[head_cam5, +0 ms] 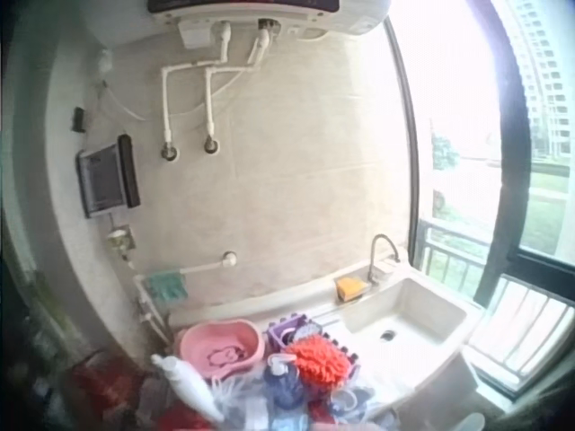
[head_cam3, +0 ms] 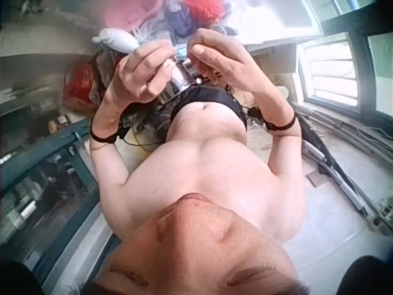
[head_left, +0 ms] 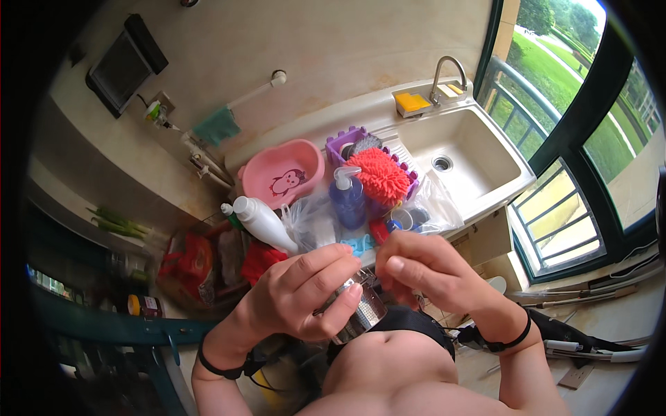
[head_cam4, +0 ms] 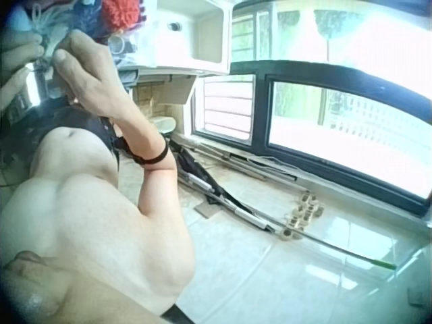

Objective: Wiping and assembling a stainless steel container or filter near a sink.

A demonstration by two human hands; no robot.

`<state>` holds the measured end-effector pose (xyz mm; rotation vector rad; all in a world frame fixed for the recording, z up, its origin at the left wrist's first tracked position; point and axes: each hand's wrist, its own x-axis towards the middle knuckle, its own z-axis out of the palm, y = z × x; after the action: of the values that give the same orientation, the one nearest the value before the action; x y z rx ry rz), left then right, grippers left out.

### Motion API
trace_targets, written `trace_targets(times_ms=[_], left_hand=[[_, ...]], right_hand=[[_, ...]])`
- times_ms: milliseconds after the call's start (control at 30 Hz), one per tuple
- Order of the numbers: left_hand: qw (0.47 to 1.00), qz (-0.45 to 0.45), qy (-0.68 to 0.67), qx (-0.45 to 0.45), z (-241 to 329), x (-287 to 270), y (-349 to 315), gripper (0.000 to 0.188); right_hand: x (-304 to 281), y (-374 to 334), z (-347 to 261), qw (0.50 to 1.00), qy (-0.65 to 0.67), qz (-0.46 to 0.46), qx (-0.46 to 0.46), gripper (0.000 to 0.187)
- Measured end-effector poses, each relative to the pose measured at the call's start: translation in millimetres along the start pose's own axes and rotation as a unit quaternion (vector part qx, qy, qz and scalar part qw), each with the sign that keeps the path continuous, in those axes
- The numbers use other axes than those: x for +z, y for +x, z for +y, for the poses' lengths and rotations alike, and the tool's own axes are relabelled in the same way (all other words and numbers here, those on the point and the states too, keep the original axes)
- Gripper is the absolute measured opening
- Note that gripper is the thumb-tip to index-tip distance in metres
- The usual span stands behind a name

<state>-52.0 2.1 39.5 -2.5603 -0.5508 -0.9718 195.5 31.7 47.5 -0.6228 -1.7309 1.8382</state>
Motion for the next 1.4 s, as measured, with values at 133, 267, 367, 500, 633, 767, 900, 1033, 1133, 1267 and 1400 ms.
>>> trace_targets(times_ms=[133, 267, 367, 500, 633, 767, 900, 1033, 1133, 1267, 1400], left_hand=[[1.0, 0.006, -0.01, -0.014, 2, 2, -6, 0.029], [0.999, 0.009, -0.009, -0.03, 6, 2, -8, 0.03], [0.999, 0.016, -0.024, -0.038, 5, 2, -9, 0.033], [0.996, 0.018, -0.064, -0.064, 7, 3, -11, 0.037], [0.983, 0.026, -0.144, -0.109, 9, 2, -11, 0.05], [0.972, 0.042, -0.191, -0.132, 9, 1, -13, 0.063], [0.965, 0.049, -0.214, -0.145, 10, -3, -11, 0.063], [0.967, 0.054, -0.204, -0.142, 11, -5, -12, 0.063], [0.969, 0.045, -0.199, -0.142, 11, -5, -13, 0.063], [0.96, 0.049, -0.219, -0.165, 13, -4, -14, 0.066], [0.945, 0.054, -0.252, -0.203, 15, -2, -14, 0.073]], right_hand=[[8, 2, 13, 0.993, 0.037, 0.067, -0.085, 0.009], [13, 5, 15, 0.986, -0.064, 0.088, -0.126, 0.01], [16, 5, 9, 0.983, -0.107, 0.083, -0.127, 0.009], [18, 6, 9, 0.977, -0.124, 0.092, -0.144, 0.011], [19, 8, 14, 0.962, -0.158, 0.112, -0.19, 0.013], [22, 10, 12, 0.953, -0.174, 0.11, -0.221, 0.012], [23, 10, 11, 0.953, -0.18, 0.105, -0.219, 0.011], [25, 9, 7, 0.993, 0.022, 0.072, -0.094, 0.012], [22, 10, 0, 0.997, 0.01, 0.056, -0.053, 0.012], [19, 13, 0, 0.998, 0.045, 0.042, -0.009, 0.012], [23, 11, 7, 0.995, 0.022, 0.066, -0.071, 0.012]])
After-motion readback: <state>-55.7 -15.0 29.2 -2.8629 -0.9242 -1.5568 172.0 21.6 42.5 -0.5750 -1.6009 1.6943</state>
